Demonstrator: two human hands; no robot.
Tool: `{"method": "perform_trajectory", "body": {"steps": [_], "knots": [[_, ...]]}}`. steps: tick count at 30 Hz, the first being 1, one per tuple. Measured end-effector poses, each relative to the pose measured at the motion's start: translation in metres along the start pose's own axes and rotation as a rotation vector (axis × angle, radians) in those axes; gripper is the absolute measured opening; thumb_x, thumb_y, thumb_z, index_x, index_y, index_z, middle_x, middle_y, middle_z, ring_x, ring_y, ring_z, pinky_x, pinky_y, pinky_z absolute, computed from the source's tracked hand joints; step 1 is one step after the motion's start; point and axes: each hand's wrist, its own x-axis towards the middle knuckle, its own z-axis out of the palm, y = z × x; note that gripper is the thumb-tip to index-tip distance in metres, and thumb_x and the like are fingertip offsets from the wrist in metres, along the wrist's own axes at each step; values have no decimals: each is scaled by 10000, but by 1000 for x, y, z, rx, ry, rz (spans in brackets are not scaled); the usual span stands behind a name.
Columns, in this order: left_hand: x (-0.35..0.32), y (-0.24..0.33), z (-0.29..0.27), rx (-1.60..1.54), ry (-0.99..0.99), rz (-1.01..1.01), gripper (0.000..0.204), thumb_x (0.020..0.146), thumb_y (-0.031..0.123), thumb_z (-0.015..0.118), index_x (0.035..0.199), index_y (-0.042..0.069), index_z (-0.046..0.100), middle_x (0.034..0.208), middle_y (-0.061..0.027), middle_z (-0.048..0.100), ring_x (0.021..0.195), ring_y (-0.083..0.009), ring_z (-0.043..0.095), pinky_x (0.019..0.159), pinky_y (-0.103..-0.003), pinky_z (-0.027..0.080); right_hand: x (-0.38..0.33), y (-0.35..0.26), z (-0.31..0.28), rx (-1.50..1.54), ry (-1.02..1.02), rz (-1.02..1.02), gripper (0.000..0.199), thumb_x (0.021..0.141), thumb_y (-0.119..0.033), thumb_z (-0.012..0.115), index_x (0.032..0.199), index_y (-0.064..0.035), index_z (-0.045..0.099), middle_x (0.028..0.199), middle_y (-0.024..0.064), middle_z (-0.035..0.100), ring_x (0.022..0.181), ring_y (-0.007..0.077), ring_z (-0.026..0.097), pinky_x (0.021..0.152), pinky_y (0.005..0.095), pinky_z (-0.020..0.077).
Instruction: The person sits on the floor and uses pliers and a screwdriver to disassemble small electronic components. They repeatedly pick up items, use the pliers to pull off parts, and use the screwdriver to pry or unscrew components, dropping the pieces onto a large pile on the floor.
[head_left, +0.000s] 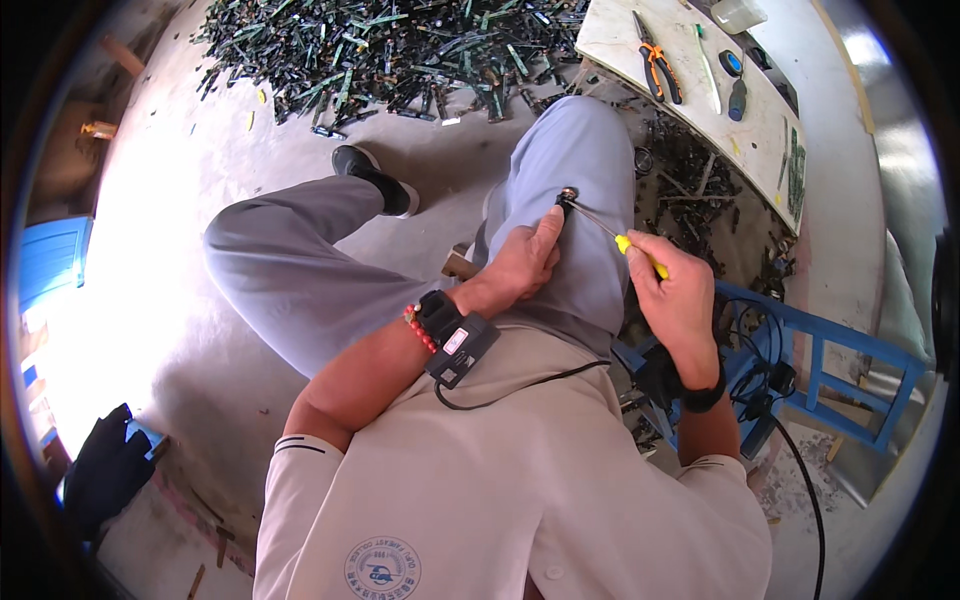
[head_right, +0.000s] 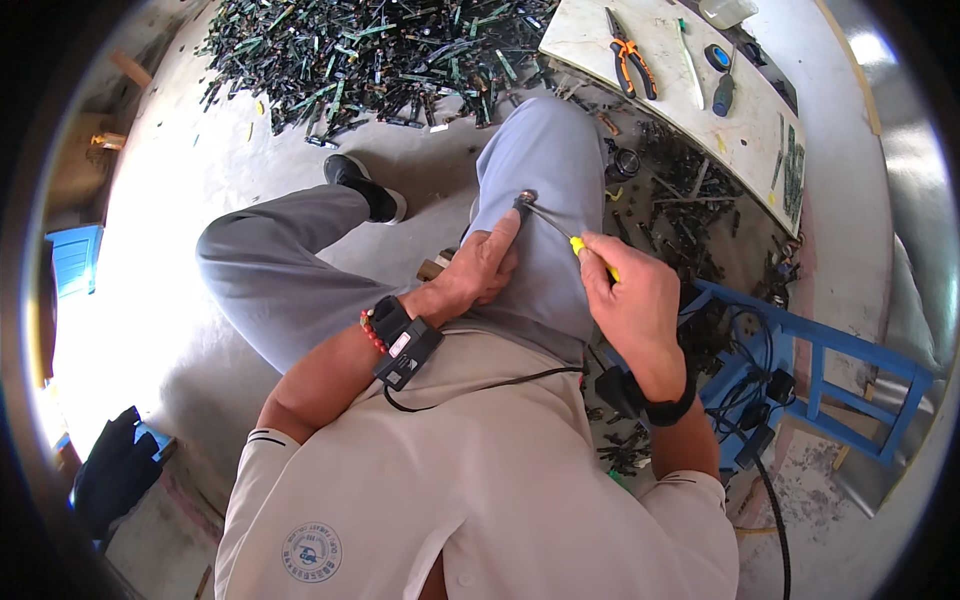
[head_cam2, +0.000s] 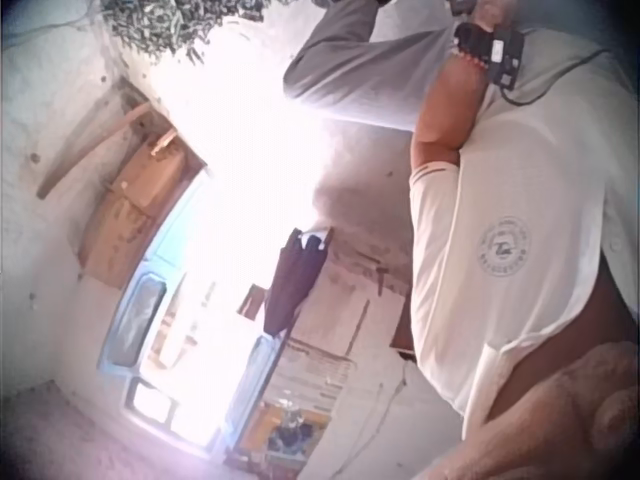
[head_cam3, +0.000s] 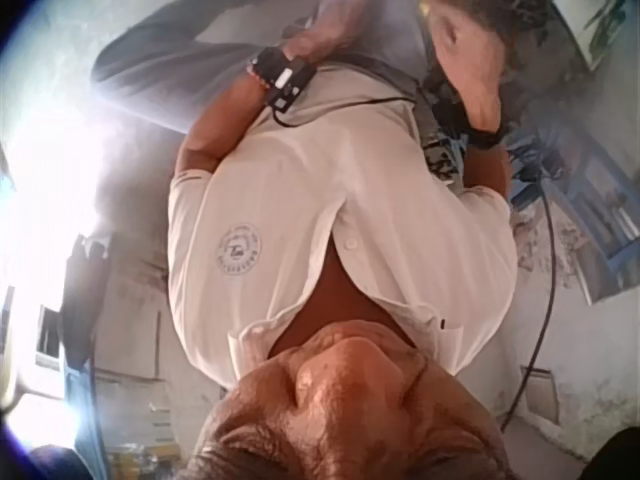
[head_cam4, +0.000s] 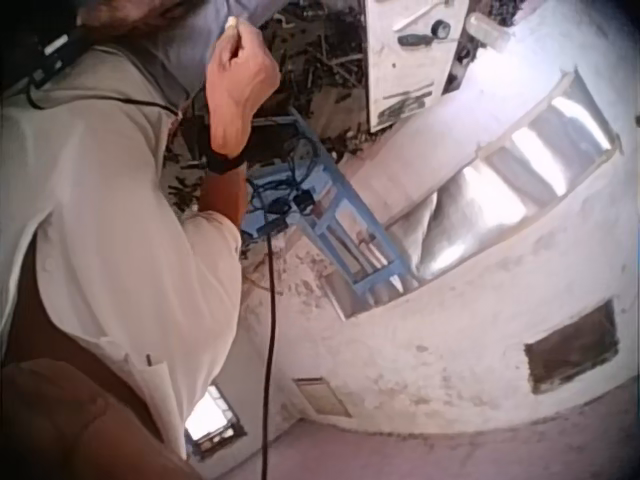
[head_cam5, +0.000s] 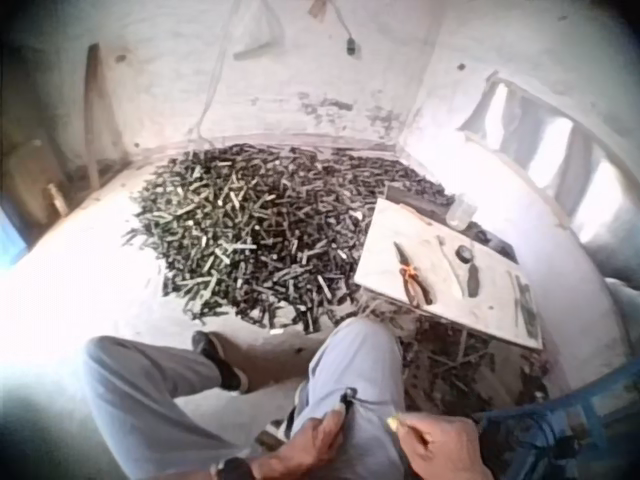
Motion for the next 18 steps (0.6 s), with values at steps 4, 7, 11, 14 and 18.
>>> {"method": "perform_trajectory", "body": {"steps": [4, 7, 11, 14, 18], "knots": [[1, 0, 0, -18, -7, -3, 630, 967, 648, 386, 545, 192, 280, 499, 62, 260, 412, -87, 210, 396, -296, 163, 2, 1, -2, -133, -69, -55, 175, 867, -85, 673, 1024, -17, 708, 888, 174, 708, 768, 270, 706, 675, 313, 536], [7, -7, 0, -22, -12, 25, 648, 971, 663, 353, 544, 179, 296, 491, 55, 273, 391, -88, 234, 380, -294, 179, 17, 14, -9, -106, -130, -139, 160, 852, -90, 679, 997, -31, 715, 823, 169, 689, 692, 304, 675, 622, 325, 520], [3, -8, -4, -24, -63, 43, 652, 970, 673, 346, 553, 174, 291, 495, 53, 272, 384, -91, 233, 378, -295, 174, 53, 37, -24, 158, -364, -9, 175, 872, -95, 654, 999, 13, 707, 827, 136, 704, 701, 170, 661, 666, 277, 509], [0, -1, -5, -42, -88, -8, 647, 970, 671, 351, 559, 179, 264, 504, 57, 253, 396, -90, 215, 389, -295, 160, 76, 48, -31, 226, -532, 54, 172, 891, -71, 633, 994, 49, 702, 856, 78, 714, 772, 94, 626, 706, 258, 505], [1, -7, -11, -41, -129, 6, 633, 942, 693, 394, 598, 176, 271, 541, 52, 251, 460, -96, 191, 430, -287, 162, 87, 47, -31, 214, -607, 154, 181, 890, -88, 642, 990, 49, 702, 840, 76, 708, 766, 89, 618, 674, 260, 492]]}}
